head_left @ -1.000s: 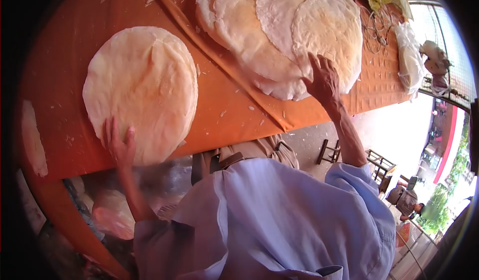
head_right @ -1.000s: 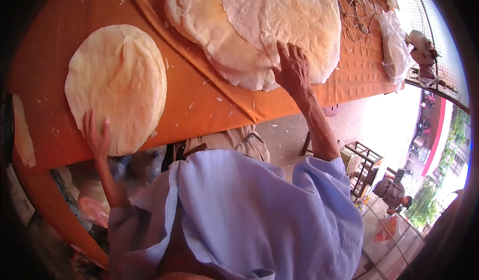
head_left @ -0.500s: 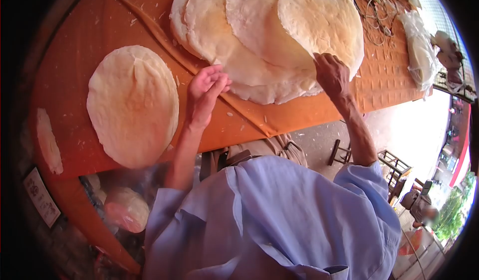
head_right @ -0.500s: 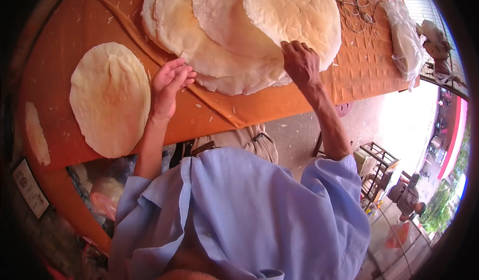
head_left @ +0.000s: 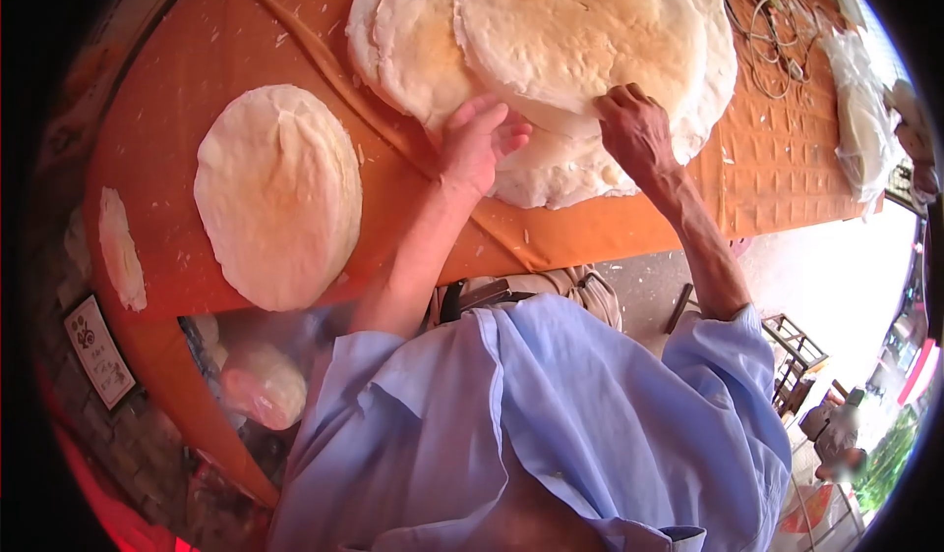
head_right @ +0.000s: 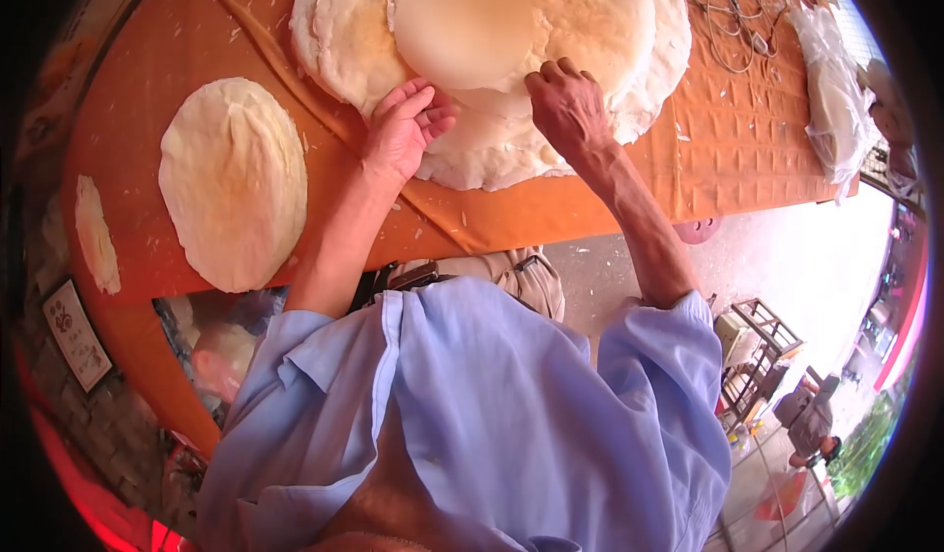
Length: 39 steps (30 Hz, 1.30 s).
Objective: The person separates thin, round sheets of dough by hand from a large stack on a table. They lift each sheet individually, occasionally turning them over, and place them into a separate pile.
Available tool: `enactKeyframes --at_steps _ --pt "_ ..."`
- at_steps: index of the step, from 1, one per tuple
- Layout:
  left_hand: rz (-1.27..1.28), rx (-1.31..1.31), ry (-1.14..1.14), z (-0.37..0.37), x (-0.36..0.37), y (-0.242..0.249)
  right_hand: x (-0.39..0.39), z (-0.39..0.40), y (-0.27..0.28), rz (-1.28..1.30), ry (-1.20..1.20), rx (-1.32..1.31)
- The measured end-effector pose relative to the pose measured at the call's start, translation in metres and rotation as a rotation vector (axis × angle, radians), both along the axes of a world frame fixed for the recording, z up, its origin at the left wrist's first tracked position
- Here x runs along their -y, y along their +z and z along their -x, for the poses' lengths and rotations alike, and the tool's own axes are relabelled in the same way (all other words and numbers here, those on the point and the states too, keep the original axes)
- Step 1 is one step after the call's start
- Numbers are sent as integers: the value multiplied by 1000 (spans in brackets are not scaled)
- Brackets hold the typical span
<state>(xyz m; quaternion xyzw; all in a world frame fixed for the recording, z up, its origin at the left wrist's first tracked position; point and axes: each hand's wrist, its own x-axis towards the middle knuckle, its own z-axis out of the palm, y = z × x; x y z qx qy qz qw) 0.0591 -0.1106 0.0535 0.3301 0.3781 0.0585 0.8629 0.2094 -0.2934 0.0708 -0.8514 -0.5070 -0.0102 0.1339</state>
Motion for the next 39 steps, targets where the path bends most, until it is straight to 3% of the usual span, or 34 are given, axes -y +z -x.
enactKeyframes --at_steps 3,7,13,16,23,29,33,35,36,39 --pt "-104 -38 11 -3 9 4 -1 -1 10 -143 -23 30" --pt "-149 -74 35 -2 12 7 12 8 -12 -118 44 29" --pt "60 -123 -68 -3 1 0 11 9 -5 -159 6 25" --pt "88 -76 -207 -3 7 6 6 11 -8 -178 14 10" --pt "234 130 -259 -19 11 8 -8 16 -6 -229 69 -68" --pt "241 234 -273 -23 8 15 -10 0 -9 -179 24 56" --pt "55 92 -246 1 13 21 -14 -56 41 -179 7 149" --pt "-84 -29 -235 26 11 18 -23 -60 113 -125 -45 409" --pt "-152 -91 -229 39 11 16 -27 -50 146 -187 -54 371" --pt "-405 -276 -55 67 10 14 -33 -17 154 -196 30 307"
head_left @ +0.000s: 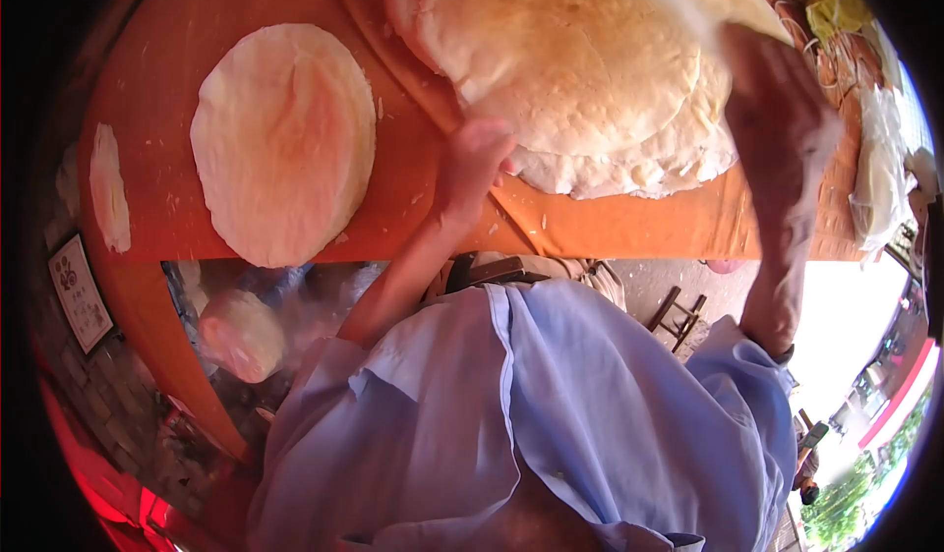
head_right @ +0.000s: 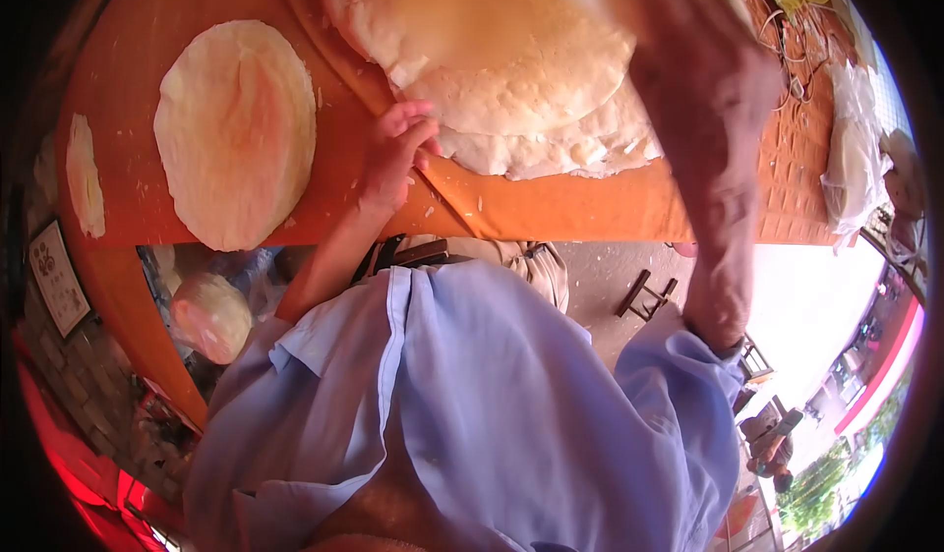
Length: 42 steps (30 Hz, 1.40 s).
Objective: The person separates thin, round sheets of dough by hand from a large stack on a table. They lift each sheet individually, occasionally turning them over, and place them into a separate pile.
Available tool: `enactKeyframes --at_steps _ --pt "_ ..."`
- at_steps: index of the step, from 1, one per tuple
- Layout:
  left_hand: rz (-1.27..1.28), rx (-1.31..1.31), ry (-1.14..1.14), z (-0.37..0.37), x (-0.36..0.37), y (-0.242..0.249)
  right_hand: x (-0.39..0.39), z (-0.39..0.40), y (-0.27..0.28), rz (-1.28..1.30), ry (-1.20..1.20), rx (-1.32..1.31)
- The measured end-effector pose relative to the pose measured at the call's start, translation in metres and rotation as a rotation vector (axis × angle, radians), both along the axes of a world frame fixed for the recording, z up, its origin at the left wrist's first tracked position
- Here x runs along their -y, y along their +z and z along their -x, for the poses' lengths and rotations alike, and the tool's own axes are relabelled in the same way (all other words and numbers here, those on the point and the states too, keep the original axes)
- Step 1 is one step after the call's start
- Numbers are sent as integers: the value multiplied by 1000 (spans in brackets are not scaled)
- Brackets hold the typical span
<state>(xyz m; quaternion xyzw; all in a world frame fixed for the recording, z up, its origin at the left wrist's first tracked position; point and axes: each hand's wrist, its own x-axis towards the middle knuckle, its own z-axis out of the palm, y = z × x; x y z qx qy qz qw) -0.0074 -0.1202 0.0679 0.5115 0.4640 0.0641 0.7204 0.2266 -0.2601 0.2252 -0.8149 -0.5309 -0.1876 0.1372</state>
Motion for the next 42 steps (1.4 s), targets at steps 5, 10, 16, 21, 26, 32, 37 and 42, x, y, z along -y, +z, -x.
enactKeyframes --at_steps 5,10,16,21,26,32,37,42 --pt "211 103 203 13 -11 -12 -14 45 -123 236 96 -337" --pt "470 282 194 18 -14 -18 -12 57 -109 122 102 -307" --pt "653 389 166 9 -17 -31 -19 67 -130 92 197 -330" --pt "750 469 164 -8 -16 -20 -36 89 -151 105 201 -322" --pt "800 603 89 -11 -17 -24 -22 97 -143 96 172 -321" --pt "597 602 22 -17 -22 2 -32 64 -150 28 82 -282" --pt "339 251 -81 7 -18 -9 -41 2 -4 158 -226 -82" --pt "276 167 -19 24 -21 -16 -25 27 33 27 -12 -45"
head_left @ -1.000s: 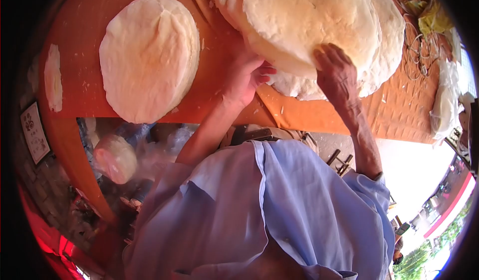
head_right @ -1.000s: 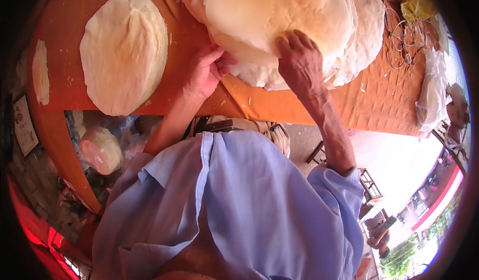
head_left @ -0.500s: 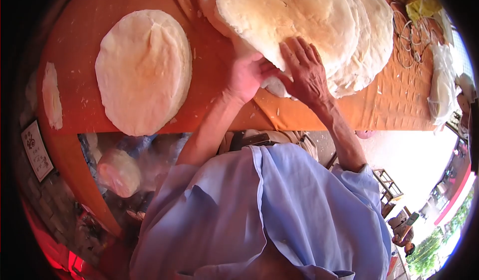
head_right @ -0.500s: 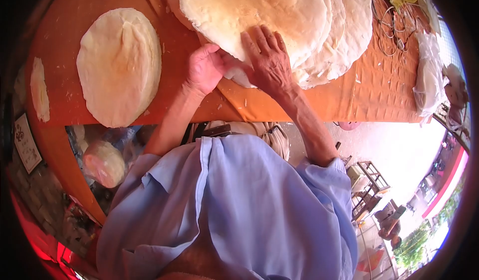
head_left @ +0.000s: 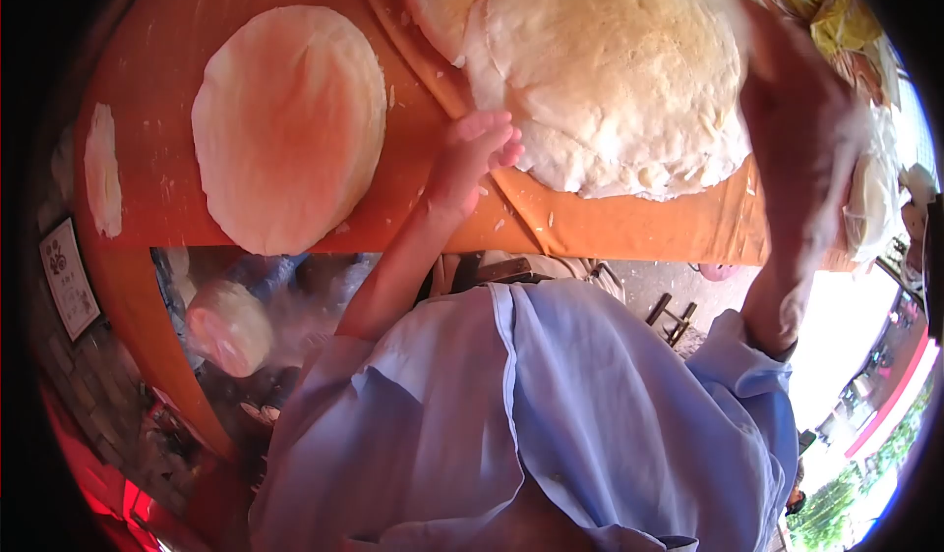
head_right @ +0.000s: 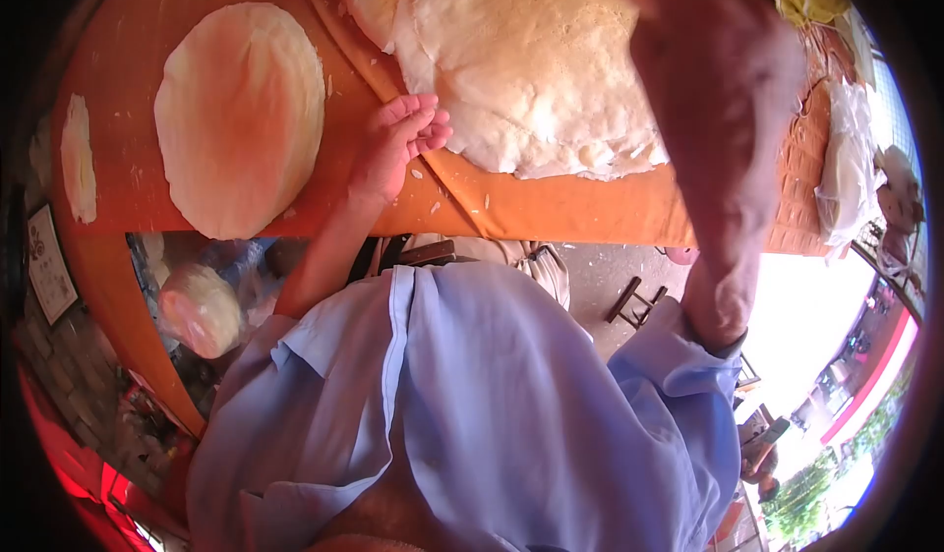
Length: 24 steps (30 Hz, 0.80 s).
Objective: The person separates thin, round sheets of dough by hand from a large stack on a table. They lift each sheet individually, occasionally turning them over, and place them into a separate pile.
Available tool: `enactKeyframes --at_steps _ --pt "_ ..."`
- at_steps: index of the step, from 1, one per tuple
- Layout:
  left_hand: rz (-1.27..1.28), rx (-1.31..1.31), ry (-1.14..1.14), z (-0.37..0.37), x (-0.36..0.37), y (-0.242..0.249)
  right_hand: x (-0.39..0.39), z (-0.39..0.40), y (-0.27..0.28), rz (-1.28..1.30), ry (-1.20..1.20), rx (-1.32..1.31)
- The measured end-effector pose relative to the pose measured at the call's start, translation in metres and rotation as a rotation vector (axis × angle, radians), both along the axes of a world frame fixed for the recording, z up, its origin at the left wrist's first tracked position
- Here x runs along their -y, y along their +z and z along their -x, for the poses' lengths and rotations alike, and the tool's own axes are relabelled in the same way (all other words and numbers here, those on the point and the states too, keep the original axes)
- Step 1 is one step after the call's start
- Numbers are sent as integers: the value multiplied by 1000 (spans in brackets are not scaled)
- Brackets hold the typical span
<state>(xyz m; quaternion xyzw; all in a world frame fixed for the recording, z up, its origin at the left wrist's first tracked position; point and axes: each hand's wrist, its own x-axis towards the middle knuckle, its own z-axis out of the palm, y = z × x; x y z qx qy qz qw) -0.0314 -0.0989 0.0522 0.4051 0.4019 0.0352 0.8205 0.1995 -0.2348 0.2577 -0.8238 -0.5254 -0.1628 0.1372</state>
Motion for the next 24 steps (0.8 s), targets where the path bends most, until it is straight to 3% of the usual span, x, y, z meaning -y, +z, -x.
enactKeyframes --at_steps 3,5,8,9,11,13,16,20,24 --pt "91 27 101 -17 -3 -4 -12 1 -79 220 -23 -217" --pt "188 37 119 -24 -5 -8 -13 -15 -123 482 20 -221" --pt "266 134 122 -29 -4 -15 -15 -34 -99 493 -79 25" --pt "285 169 134 -32 2 -17 -18 -22 -57 358 -204 -225" --pt "267 113 135 -34 6 -16 -4 -24 -31 152 47 50" --pt "221 87 83 -35 1 -14 11 -11 -67 145 66 75" --pt "137 75 99 -37 6 -1 27 4 -157 256 96 -165" --pt "66 42 145 -42 26 2 34 30 -169 228 42 -170" --pt "329 176 29 -45 24 -6 31 27 -159 185 77 -252"
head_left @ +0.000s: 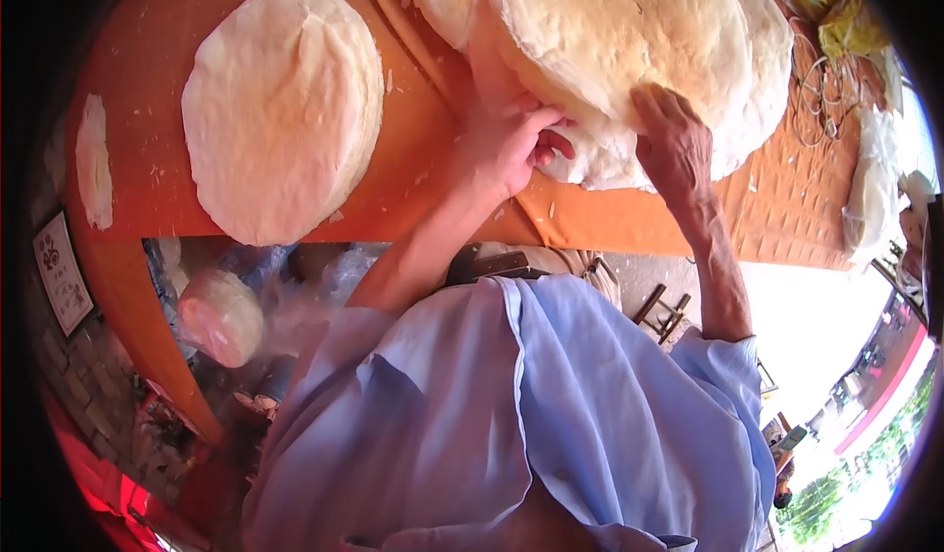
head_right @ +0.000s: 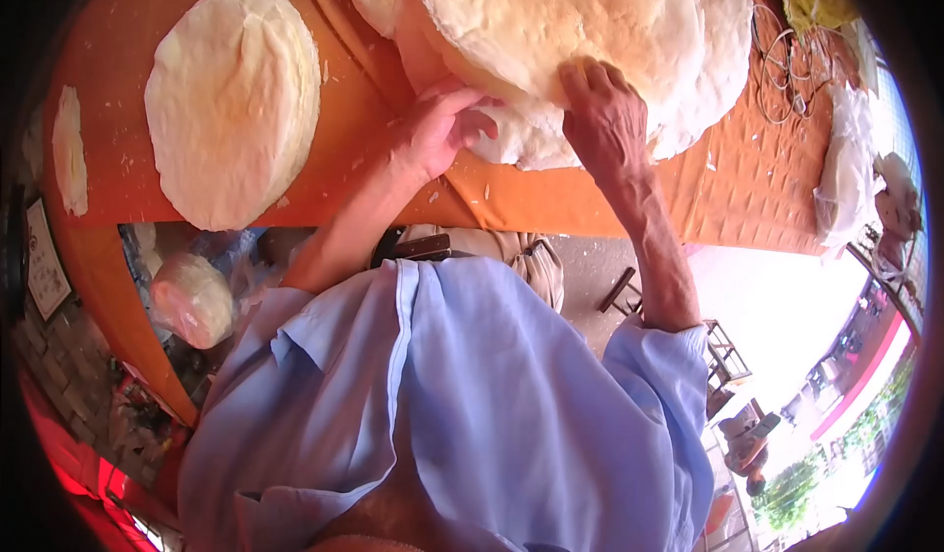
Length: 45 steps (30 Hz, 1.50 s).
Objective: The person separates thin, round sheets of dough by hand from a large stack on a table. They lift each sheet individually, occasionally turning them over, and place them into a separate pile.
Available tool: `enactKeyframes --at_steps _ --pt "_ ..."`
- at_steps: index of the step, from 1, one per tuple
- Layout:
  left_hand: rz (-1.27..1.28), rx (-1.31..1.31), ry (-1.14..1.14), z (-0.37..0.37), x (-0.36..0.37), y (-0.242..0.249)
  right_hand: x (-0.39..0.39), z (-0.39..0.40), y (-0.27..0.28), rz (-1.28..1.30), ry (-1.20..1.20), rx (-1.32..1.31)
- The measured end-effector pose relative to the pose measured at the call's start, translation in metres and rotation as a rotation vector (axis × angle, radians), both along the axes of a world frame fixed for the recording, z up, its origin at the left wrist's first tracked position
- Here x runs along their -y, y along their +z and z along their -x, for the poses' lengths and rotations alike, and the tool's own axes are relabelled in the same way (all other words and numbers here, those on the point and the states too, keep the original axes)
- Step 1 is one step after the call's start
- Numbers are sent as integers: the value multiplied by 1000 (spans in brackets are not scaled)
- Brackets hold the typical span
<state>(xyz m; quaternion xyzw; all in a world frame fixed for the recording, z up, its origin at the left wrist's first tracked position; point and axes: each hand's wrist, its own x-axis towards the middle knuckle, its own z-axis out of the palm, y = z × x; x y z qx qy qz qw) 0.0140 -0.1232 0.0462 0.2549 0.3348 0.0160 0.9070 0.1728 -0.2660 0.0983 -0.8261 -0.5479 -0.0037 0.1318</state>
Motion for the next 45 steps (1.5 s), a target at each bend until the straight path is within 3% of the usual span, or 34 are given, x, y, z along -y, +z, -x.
enactKeyframes --at_steps 5,13,14,15,16,18,20,22,27,29,31,33,35,38,41,43,45 --pt "49 100 -15 -11 0 0 -1 20 -11 -41 12 -72" --pt "22 125 -30 -13 -2 13 -2 4 -25 -119 -31 72" --pt "-53 70 -53 -7 -4 14 -3 -8 -19 -199 -45 49" --pt "-126 16 -77 1 -7 17 -5 -16 12 -17 -204 21" --pt "-195 -36 -104 9 -9 19 -5 -36 35 -33 -237 29" --pt "-388 -141 -77 29 -13 11 -7 -52 104 65 -317 218" --pt "-565 -243 -4 46 -17 -1 -11 -30 146 -129 -313 304" --pt "-720 -329 112 51 -20 -11 -9 -16 138 -142 -166 253" --pt "-522 -275 131 49 -31 1 -17 -5 35 152 -91 -5" --pt "-500 -317 100 48 -38 2 -16 -13 35 207 -220 -195" --pt "-559 -279 107 56 -37 2 -18 -30 73 161 -138 152" --pt "-497 -217 142 50 -39 21 -21 -22 116 58 -112 253" --pt "-270 45 144 45 -31 35 -18 8 105 61 -73 272" --pt "76 257 217 32 -15 45 -17 51 42 149 68 112" --pt "58 -106 199 19 -11 36 -13 88 5 176 74 44" --pt "-35 -153 282 21 -10 -4 -8 96 12 89 32 -129" --pt "-94 -159 318 21 -5 9 1 86 36 -131 53 -361"
